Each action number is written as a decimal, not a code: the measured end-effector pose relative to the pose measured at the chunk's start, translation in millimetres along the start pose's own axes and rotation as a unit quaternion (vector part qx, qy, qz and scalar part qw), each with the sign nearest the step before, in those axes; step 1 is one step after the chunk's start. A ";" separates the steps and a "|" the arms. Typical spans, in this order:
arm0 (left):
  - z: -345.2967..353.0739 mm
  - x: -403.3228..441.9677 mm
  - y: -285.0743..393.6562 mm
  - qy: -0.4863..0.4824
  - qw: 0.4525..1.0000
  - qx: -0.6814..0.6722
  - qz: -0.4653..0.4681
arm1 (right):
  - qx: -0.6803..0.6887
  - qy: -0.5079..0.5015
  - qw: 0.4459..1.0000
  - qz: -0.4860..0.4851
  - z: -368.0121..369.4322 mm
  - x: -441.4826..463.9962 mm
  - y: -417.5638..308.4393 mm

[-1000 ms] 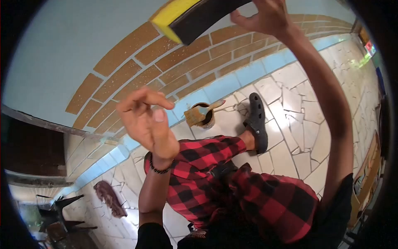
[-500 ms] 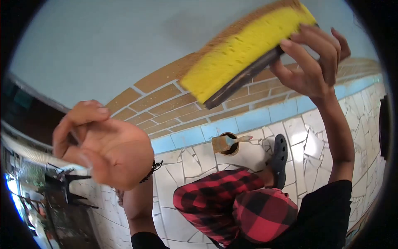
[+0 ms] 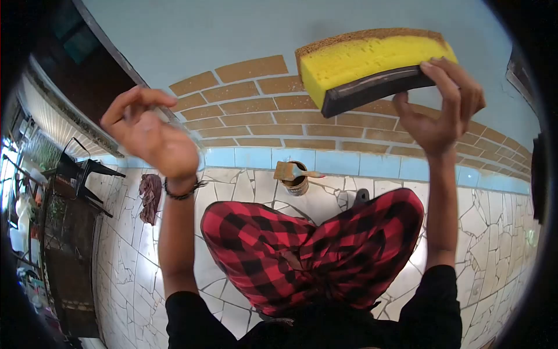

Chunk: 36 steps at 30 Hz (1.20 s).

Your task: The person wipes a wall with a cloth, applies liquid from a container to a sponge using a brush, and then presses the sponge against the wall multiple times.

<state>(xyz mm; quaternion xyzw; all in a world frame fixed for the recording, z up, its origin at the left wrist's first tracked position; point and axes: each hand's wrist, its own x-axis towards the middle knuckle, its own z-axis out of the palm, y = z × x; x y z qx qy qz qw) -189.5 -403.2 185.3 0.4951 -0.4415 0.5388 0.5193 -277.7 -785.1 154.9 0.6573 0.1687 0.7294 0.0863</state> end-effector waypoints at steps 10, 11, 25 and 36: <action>120.8 -28.2 10.4 0.023 0.971 -0.117 -0.207 | 0.013 -0.027 0.988 0.151 -11.0 -36.3 9.0; 125.3 -25.8 8.9 0.014 0.968 -0.127 -0.217 | 0.002 -0.033 0.987 0.159 -11.1 -36.2 14.9; 179.8 -169.6 -64.0 -0.084 0.935 -0.154 -0.309 | -0.005 -0.125 0.961 0.247 17.1 -73.1 19.5; 166.0 -216.6 -85.8 -0.245 0.908 -0.173 -0.293 | -0.040 -0.152 0.961 0.228 55.7 -151.6 2.5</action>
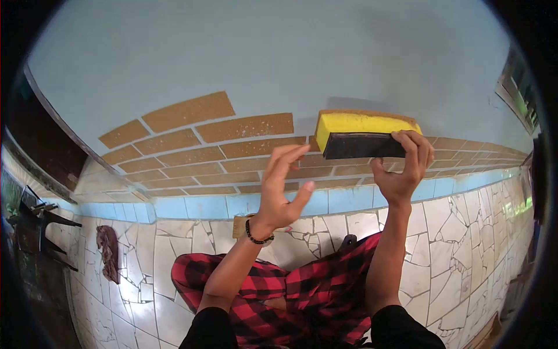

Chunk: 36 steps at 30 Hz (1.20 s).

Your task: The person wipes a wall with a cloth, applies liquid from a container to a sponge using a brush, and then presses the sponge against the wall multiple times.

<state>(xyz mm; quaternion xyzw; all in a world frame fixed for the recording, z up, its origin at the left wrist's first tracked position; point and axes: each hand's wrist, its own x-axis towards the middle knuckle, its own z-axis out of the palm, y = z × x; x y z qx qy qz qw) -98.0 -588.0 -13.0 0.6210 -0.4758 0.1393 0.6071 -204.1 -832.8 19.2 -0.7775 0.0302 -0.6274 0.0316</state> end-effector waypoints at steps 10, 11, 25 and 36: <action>13.2 -12.3 -13.8 -0.040 0.999 -0.008 -0.009 | -0.004 -0.002 1.000 -0.015 26.2 -8.4 -3.9; 13.3 -12.8 -17.1 -0.038 0.999 -0.012 -0.017 | -0.009 -0.007 1.000 -0.015 28.9 -11.0 -4.7; 15.5 -19.3 -29.3 -0.047 0.998 0.012 -0.049 | -0.008 -0.011 1.000 -0.021 41.4 -19.1 -3.4; 36.9 -28.9 -12.6 -0.027 0.998 -0.030 -0.054 | -0.016 -0.003 1.000 -0.011 37.4 -20.2 1.2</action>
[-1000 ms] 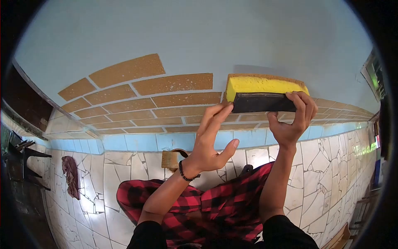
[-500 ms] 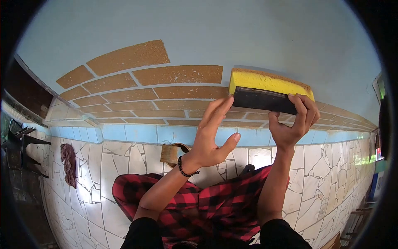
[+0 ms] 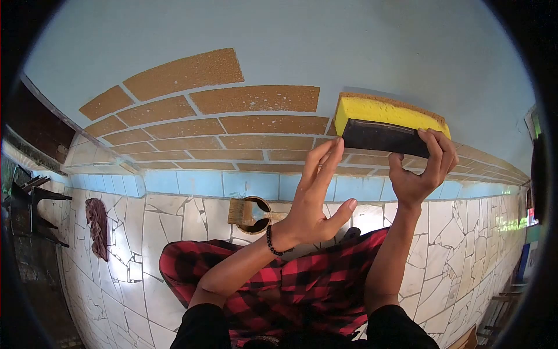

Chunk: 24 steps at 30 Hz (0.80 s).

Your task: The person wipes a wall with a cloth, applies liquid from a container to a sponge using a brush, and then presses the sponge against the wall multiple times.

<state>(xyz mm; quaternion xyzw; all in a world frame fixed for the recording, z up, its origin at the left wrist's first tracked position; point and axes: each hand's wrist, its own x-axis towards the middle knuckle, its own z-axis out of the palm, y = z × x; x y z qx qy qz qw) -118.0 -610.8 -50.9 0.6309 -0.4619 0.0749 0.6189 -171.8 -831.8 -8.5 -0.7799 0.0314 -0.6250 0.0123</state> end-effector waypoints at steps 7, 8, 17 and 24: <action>0.1 0.8 -2.1 0.027 1.000 -0.004 0.012 | -0.002 0.008 1.000 -0.004 3.7 -0.8 -4.3; -0.3 0.9 -1.8 0.027 1.000 -0.004 0.010 | -0.002 0.008 1.000 -0.003 4.2 -1.4 -4.2; -1.7 1.6 -2.9 0.033 0.999 -0.007 0.009 | -0.003 0.000 1.000 -0.005 5.8 -3.1 -5.3; -3.2 0.8 -2.8 0.032 0.999 -0.010 -0.005 | 0.001 -0.002 1.000 -0.008 8.1 -4.2 -6.2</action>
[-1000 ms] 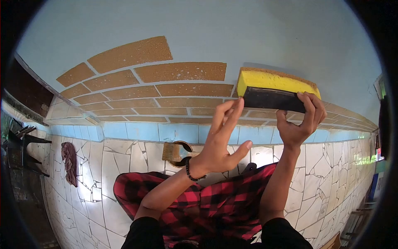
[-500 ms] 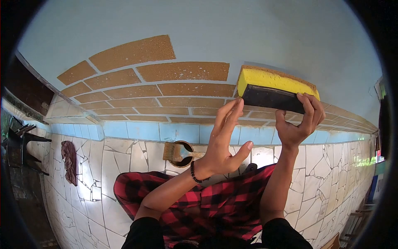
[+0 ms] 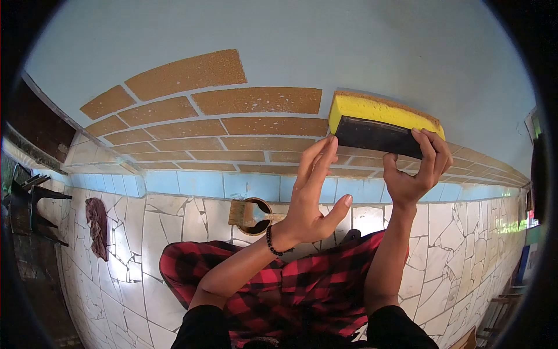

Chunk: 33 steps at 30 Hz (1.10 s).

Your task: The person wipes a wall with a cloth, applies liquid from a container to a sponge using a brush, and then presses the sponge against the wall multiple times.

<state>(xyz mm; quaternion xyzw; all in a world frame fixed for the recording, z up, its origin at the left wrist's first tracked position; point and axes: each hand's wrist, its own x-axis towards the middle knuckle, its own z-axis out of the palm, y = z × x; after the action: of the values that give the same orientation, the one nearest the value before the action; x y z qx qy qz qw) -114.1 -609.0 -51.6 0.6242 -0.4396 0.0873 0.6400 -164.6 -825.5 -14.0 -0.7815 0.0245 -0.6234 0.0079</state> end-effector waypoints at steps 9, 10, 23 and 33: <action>-1.3 0.3 -0.2 -0.002 1.000 -0.001 -0.007 | 0.000 0.000 1.000 -0.002 0.4 0.4 -0.2; -1.5 0.5 0.0 -0.002 1.000 0.001 -0.007 | 0.000 0.000 1.000 -0.003 0.3 0.6 -0.3; -2.2 0.8 -0.7 -0.004 1.000 -0.002 -0.013 | 0.001 -0.005 1.000 0.005 1.6 -1.6 0.3; -2.5 0.6 -2.4 -0.004 1.000 -0.003 -0.014 | 0.005 -0.008 1.000 0.006 2.2 -1.9 0.0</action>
<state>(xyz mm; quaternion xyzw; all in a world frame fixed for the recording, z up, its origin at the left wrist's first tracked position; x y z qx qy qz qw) -111.0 -607.6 -52.5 0.6287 -0.4337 0.0747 0.6411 -162.9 -825.4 -16.3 -0.7863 0.0259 -0.6171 0.0163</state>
